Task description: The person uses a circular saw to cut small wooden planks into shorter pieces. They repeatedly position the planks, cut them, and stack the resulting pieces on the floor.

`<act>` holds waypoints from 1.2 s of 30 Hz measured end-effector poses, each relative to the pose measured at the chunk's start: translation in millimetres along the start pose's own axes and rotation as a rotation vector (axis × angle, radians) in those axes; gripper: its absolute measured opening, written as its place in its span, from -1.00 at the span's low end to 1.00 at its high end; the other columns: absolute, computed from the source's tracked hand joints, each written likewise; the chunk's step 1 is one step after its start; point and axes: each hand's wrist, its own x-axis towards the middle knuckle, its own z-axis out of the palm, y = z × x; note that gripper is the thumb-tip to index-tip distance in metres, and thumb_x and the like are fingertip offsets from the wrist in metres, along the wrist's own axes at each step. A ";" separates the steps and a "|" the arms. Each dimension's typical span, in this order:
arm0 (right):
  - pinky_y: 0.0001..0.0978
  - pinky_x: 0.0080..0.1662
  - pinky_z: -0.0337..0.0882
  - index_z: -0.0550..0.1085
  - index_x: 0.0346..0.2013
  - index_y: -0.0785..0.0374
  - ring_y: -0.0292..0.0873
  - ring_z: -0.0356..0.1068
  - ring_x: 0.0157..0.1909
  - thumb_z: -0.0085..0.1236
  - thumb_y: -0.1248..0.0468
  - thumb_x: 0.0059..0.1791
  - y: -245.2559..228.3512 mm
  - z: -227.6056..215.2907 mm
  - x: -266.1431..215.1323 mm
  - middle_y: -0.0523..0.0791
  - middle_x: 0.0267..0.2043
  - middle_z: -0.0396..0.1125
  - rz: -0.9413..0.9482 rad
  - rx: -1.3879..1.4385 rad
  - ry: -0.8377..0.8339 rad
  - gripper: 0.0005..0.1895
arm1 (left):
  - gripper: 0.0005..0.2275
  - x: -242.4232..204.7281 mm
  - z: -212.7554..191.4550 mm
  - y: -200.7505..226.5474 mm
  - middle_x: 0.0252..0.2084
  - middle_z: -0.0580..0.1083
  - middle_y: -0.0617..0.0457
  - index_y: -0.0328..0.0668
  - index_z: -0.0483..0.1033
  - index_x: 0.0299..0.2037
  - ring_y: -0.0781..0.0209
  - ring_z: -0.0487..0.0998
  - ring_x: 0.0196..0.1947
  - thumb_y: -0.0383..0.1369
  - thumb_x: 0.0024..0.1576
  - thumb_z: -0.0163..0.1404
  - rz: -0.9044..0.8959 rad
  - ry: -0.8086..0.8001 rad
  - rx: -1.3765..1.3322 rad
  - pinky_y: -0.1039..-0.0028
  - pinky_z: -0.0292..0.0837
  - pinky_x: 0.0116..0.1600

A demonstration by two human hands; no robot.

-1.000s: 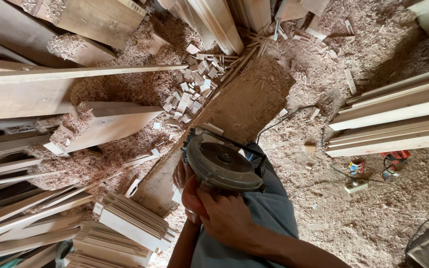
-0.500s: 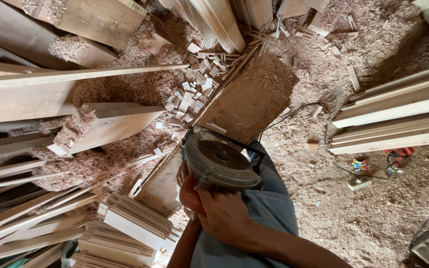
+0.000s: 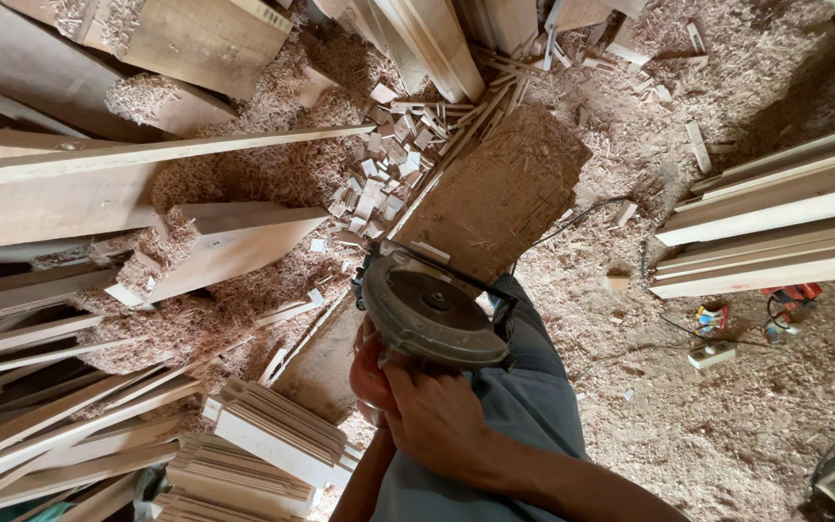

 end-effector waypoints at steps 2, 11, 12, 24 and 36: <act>0.18 -0.24 0.41 0.39 0.12 0.29 0.25 0.45 -0.40 0.20 0.18 -0.08 -1.2 0.7 2.4 0.12 -0.32 0.48 -0.037 0.011 0.043 -0.49 | -0.54 0.1 0.5 0.8 0.20 0.48 -0.14 -0.37 0.43 0.23 -0.06 0.47 0.20 -0.21 0.21 0.00 0.006 -0.019 -0.005 0.16 0.31 0.31; 0.12 -0.31 0.44 0.38 0.17 0.34 0.22 0.47 -0.40 0.27 0.17 -0.15 -6.8 6.6 14.3 0.15 -0.24 0.48 -0.141 0.012 0.137 -0.37 | -0.56 -17.3 -4.0 -0.1 0.20 0.49 -0.13 -0.33 0.46 0.23 -0.07 0.47 0.20 -0.21 0.20 0.00 0.022 -0.094 0.005 0.12 0.29 0.32; 0.11 -0.31 0.45 0.38 0.17 0.37 0.21 0.48 -0.40 0.28 0.17 -0.16 -7.1 6.8 15.2 0.16 -0.22 0.48 -0.181 0.019 0.173 -0.35 | -0.56 -19.0 -5.5 0.1 0.20 0.49 -0.12 -0.32 0.46 0.22 -0.07 0.47 0.20 -0.21 0.20 0.00 0.021 -0.099 0.001 0.12 0.29 0.32; -0.06 -0.28 0.50 0.42 0.20 0.26 0.13 0.51 -0.28 0.28 0.27 -0.16 -19.4 -8.3 23.8 0.08 -0.24 0.49 -0.377 -0.027 0.311 -0.38 | -0.58 -24.6 -6.7 19.8 0.20 0.50 -0.11 -0.27 0.49 0.22 -0.09 0.47 0.20 -0.21 0.19 0.01 0.124 -0.198 0.047 0.06 0.26 0.33; 0.08 -0.28 0.49 0.49 0.04 0.04 0.21 0.49 -0.31 0.33 0.14 -0.26 32.1 -121.5 -44.2 0.05 -0.31 0.52 0.100 -0.299 0.250 -0.43 | -0.59 27.5 46.0 -0.4 0.20 0.50 -0.10 -0.22 0.52 0.21 -0.12 0.47 0.20 -0.22 0.19 0.02 0.507 0.513 0.789 0.01 0.24 0.34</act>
